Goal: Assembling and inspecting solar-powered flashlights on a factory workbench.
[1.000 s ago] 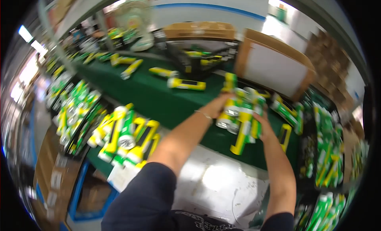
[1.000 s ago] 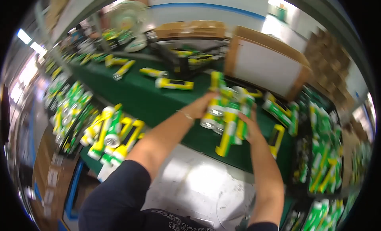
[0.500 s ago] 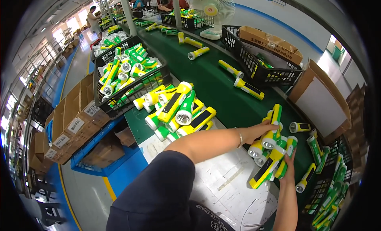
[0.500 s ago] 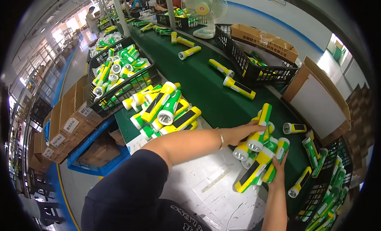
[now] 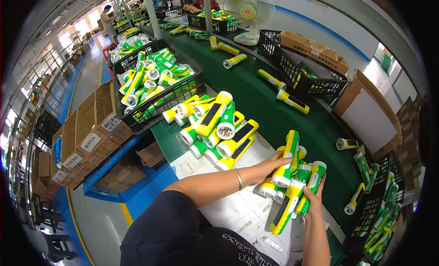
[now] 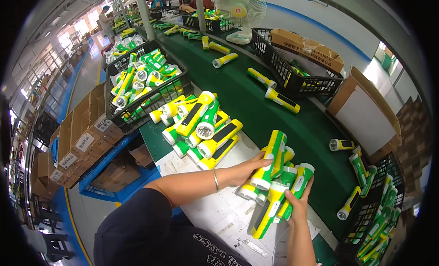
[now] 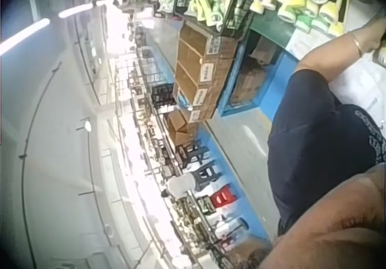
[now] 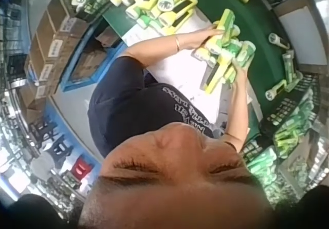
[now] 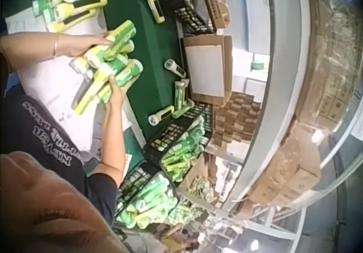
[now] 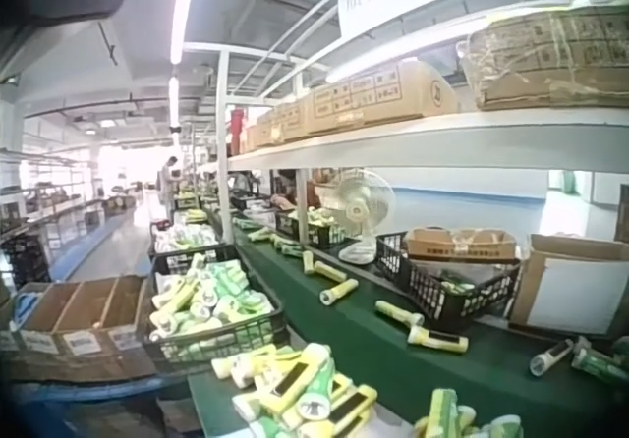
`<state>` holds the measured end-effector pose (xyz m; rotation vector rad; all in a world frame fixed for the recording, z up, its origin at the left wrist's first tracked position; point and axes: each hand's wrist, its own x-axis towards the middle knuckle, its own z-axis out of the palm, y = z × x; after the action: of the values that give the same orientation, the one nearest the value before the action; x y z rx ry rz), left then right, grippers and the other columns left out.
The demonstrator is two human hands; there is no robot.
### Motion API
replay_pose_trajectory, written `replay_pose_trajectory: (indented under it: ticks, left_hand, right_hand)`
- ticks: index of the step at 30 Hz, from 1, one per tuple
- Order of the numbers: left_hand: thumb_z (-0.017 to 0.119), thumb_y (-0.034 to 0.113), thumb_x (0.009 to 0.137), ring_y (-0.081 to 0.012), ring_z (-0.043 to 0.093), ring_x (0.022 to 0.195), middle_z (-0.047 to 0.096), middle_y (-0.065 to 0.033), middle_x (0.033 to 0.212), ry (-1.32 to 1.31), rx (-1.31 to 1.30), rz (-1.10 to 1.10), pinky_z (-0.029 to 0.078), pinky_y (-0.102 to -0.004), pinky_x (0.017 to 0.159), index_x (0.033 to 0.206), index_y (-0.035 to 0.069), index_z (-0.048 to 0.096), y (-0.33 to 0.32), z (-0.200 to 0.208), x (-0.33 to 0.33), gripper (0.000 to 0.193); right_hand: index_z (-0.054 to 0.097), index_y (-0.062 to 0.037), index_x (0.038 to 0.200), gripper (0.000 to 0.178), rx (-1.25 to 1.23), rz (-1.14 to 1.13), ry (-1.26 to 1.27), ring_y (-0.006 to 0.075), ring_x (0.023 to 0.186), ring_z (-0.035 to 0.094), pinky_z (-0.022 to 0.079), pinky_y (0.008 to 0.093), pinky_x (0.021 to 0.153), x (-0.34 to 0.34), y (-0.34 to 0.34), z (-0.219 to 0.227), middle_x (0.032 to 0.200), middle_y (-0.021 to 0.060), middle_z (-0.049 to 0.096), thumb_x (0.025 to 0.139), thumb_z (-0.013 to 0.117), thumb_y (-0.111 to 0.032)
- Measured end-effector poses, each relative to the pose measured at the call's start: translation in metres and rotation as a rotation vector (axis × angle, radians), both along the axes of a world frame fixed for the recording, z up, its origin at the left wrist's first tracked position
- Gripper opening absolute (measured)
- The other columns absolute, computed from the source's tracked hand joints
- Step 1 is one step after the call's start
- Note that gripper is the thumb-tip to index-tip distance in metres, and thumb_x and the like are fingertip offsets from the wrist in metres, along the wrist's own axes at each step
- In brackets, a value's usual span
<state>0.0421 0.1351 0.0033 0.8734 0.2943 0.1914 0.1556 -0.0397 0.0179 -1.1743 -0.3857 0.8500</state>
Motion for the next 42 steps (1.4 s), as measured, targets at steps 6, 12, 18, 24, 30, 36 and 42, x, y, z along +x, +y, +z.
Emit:
replay_pose_trajectory:
  ticks: [6, 12, 18, 24, 30, 36, 42]
  left_hand:
    - [0.061, 0.041, 0.08, -0.0192, 0.047, 0.111, 0.044, -0.0119, 0.121, 0.04, -0.026, -0.067, 0.044, -0.0311, 0.088, 0.134, 0.009, 0.019, 0.01, 0.027, 0.0, 0.076]
    - [0.059, 0.043, 0.08, -0.0207, 0.043, 0.114, 0.04, -0.0111, 0.124, 0.053, 0.006, -0.019, 0.038, -0.0316, 0.094, 0.135, 0.01, 0.017, 0.023, 0.008, -0.026, 0.077]
    - [0.06, 0.03, 0.082, -0.0175, 0.049, 0.105, 0.048, -0.0112, 0.117, 0.108, 0.141, 0.038, 0.043, -0.0288, 0.087, 0.132, 0.004, 0.029, 0.019, 0.016, -0.069, 0.064]
    - [0.06, 0.024, 0.082, -0.0205, 0.047, 0.11, 0.042, -0.0097, 0.125, 0.147, 0.076, 0.022, 0.044, -0.0341, 0.087, 0.139, 0.013, 0.014, 0.035, 0.027, -0.092, 0.073]
    - [0.06, 0.008, 0.08, -0.0237, 0.041, 0.117, 0.032, -0.0145, 0.133, 0.132, 0.465, 0.163, 0.039, -0.0337, 0.094, 0.141, 0.01, 0.001, 0.014, 0.014, -0.102, 0.085]
    - [0.069, 0.03, 0.071, -0.0483, 0.009, 0.128, 0.007, -0.0357, 0.136, 0.167, 1.496, 0.285, 0.015, -0.0454, 0.106, 0.137, -0.002, 0.004, -0.02, 0.011, -0.124, 0.099]
    - [0.071, 0.042, 0.063, -0.0441, 0.015, 0.129, 0.02, -0.0273, 0.136, 0.237, 1.912, 0.107, 0.014, -0.0613, 0.099, 0.132, 0.015, 0.038, -0.059, 0.023, -0.13, 0.081]
  right_hand:
    - [0.006, -0.0222, 0.142, 0.092, 0.14, -0.014, 0.08, 0.0324, 0.122, 0.036, 0.035, 0.0408, 0.098, -0.002, -0.001, -0.003, 0.14, 0.0144, 0.025, 0.071, 0.06, -0.001]
    - [0.006, -0.0236, 0.141, 0.094, 0.142, -0.014, 0.171, 0.0343, 0.116, 0.043, 0.041, 0.0428, 0.093, -0.022, 0.023, -0.008, 0.135, 0.0177, 0.03, 0.071, 0.062, 0.003]
    - [0.003, -0.0188, 0.14, 0.103, 0.131, -0.093, 0.022, 0.0279, 0.11, 0.047, 0.045, 0.0393, 0.088, -0.07, 0.044, -0.011, 0.128, 0.0151, 0.036, 0.066, 0.068, 0.007]
    - [-0.001, -0.0132, 0.14, 0.101, 0.1, -0.164, 0.011, 0.0255, 0.111, 0.044, 0.043, 0.0356, 0.089, -0.1, 0.059, -0.01, 0.126, 0.0151, 0.036, 0.069, 0.07, 0.0]
    - [0.0, -0.0047, 0.14, 0.09, -0.056, -0.366, -0.03, 0.0302, 0.128, 0.024, 0.026, 0.0349, 0.103, -0.099, 0.024, -0.043, 0.142, 0.0202, 0.01, 0.079, 0.064, -0.023]
    - [0.023, -0.0008, 0.136, 0.076, -0.403, -0.474, -0.708, 0.0402, 0.126, 0.022, 0.018, 0.0418, 0.104, -0.095, -0.008, -0.071, 0.137, 0.0278, 0.021, 0.079, 0.059, -0.036]
    - [0.032, -0.0081, 0.134, 0.069, -0.674, -0.407, -0.933, 0.0423, 0.123, 0.027, 0.023, 0.0472, 0.1, -0.088, -0.021, -0.068, 0.135, 0.0288, 0.023, 0.08, 0.054, -0.045]
